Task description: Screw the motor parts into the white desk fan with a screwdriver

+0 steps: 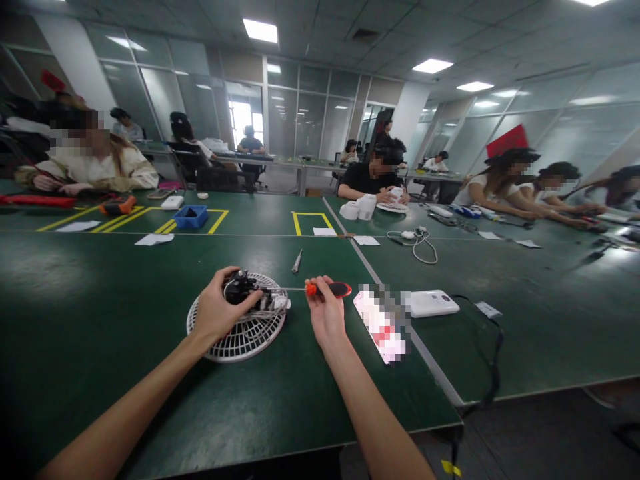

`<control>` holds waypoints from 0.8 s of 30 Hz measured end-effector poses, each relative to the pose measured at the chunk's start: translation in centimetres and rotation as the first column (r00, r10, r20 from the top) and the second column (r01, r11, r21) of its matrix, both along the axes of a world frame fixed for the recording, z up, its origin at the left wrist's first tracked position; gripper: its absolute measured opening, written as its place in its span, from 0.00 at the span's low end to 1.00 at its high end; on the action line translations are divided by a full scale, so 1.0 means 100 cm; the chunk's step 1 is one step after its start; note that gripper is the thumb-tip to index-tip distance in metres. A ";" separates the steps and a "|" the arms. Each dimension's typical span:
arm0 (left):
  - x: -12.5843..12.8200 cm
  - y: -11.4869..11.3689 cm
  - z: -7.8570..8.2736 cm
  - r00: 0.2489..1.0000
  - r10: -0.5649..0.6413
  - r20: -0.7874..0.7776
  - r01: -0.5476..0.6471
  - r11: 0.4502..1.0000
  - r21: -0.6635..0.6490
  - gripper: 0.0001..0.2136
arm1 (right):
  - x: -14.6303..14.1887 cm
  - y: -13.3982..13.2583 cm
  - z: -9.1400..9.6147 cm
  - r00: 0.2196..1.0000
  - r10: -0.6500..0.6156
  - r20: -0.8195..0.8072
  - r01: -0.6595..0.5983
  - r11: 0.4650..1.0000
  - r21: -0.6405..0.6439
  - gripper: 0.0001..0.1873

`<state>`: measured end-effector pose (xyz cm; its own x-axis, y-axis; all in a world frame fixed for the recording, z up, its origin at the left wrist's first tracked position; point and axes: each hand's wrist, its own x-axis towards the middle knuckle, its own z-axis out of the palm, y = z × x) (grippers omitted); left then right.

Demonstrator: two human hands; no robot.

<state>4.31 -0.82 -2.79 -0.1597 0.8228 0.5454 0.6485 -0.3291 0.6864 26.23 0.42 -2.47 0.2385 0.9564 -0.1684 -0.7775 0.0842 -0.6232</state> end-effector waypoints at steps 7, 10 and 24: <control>0.001 0.000 0.001 1.000 0.006 0.001 -0.006 1.000 -0.004 0.30 | 0.002 0.001 -0.003 0.997 -0.021 0.069 0.019 1.000 0.023 0.25; 0.001 0.000 0.001 1.000 0.007 0.001 -0.007 1.000 0.005 0.29 | 0.002 0.000 0.000 0.998 -0.048 0.040 0.044 0.994 0.100 0.25; 0.000 0.001 -0.002 1.000 0.009 0.014 -0.009 1.000 -0.003 0.31 | 0.001 0.000 -0.001 0.996 0.005 0.092 -0.007 1.000 0.023 0.28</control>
